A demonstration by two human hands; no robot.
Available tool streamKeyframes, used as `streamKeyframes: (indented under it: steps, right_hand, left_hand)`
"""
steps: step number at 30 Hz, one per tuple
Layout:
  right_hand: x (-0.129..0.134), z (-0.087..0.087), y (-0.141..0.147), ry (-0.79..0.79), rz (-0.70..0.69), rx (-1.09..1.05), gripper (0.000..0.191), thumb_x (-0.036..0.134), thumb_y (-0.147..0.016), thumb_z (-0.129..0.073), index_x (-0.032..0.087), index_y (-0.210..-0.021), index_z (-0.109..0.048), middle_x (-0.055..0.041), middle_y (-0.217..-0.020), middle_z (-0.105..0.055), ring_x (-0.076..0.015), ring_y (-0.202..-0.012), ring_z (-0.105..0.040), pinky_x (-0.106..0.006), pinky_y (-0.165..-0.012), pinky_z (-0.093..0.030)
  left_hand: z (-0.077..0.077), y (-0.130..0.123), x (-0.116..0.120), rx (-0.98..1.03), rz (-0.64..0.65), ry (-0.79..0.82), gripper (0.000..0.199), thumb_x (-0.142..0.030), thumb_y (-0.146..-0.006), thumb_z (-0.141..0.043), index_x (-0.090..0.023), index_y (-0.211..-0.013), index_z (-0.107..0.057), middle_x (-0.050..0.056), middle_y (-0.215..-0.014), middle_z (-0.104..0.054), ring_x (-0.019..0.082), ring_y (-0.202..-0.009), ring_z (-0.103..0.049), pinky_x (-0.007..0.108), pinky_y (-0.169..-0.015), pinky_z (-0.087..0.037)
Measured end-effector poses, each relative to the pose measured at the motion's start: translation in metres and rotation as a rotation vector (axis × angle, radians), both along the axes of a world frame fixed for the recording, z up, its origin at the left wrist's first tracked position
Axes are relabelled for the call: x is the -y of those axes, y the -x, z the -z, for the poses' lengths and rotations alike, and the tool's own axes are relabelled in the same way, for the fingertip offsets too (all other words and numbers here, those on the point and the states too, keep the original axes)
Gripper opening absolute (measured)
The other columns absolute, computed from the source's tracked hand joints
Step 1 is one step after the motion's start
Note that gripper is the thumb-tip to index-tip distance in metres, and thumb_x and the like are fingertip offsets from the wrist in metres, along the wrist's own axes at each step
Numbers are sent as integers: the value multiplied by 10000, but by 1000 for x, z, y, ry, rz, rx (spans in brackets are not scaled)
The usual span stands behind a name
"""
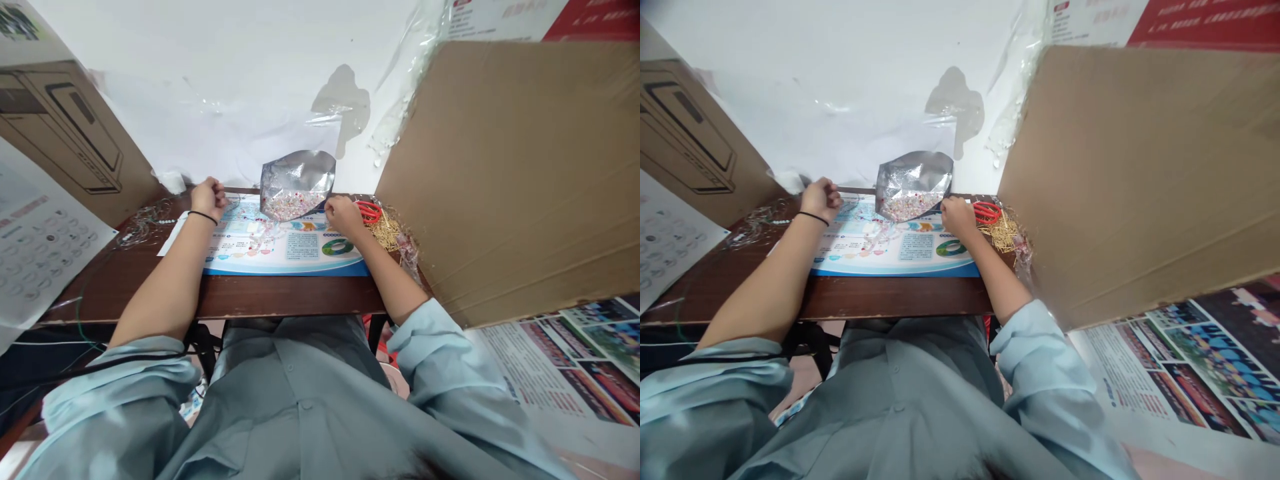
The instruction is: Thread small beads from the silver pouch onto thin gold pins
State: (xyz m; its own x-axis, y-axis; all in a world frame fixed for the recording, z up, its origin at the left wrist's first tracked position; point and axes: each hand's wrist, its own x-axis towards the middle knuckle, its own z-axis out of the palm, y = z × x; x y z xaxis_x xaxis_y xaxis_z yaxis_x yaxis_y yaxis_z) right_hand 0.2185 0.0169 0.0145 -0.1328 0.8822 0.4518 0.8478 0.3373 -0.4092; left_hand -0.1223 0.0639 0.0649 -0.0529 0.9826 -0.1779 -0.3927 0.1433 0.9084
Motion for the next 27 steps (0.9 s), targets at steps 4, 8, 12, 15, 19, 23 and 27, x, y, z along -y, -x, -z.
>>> streamKeyframes:
  steps: [4, 8, 12, 15, 19, 23, 27]
  right_hand:
    - [-1, 0, -9, 41, 155, 68, 213, 6, -828, -560, 198, -783, -637, -152, -992, -706, -317, -1006, -595, -516, -940, -447]
    - [-1, 0, -10, 2, 142, -71, 205, 24, -839, -566, 188, -879, -683, -168, -1071, -720, -320, -1058, -613, -504, -946, -483]
    - [9, -9, 7, 42, -84, -375, 146, 172, -964, -553, 214, -916, -684, -82, -968, -748, -232, -933, -655, -413, -880, -546]
    - [21, -15, 25, 301, -305, -637, 220, 350, -1060, -509, 215, -1039, -681, -45, -929, -783, -154, -763, -659, -309, -702, -553]
    - [31, -14, 40, 386, -383, -690, 207, 405, -953, -711, 231, -1049, -654, -9, -798, -777, -136, -665, -660, -279, -636, -554]
    - [32, -7, 42, 396, -390, -758, 225, 277, -846, -778, 240, -1011, -630, 54, -691, -716, -135, -672, -689, -294, -704, -591]
    - [29, -3, 40, 334, -337, -736, 155, 198, -836, -731, 237, -975, -673, 67, -641, -662, -147, -678, -694, -303, -710, -589]
  left_hand:
    - [-18, -37, 27, 79, 67, -92, 269, -122, -951, -643, -194, -743, -488, -58, -565, -501, 15, -386, -318, 129, -343, -188]
    - [-25, -83, 60, -109, 315, -213, 297, -138, -981, -648, -149, -695, -568, 1, -643, -612, 38, -465, -477, 120, -392, -294]
    - [-5, -114, 73, -370, 338, -424, 243, -186, -864, -818, -149, -682, -662, 63, -863, -752, 134, -791, -691, 230, -745, -569]
    - [15, -123, 69, -574, 246, -538, 157, -180, -808, -846, -175, -698, -734, 47, -820, -755, 162, -820, -671, 259, -815, -551]
    - [32, -124, 63, -674, 160, -598, 202, -184, -856, -772, -180, -657, -742, 38, -752, -717, 160, -762, -624, 254, -769, -504]
    - [36, -124, 61, -752, 172, -609, 187, -154, -862, -744, -188, -678, -758, 33, -768, -725, 154, -752, -612, 242, -728, -464]
    - [35, -118, 53, -797, 153, -578, 207, -153, -880, -715, -186, -677, -739, 26, -741, -709, 156, -723, -585, 239, -714, -444]
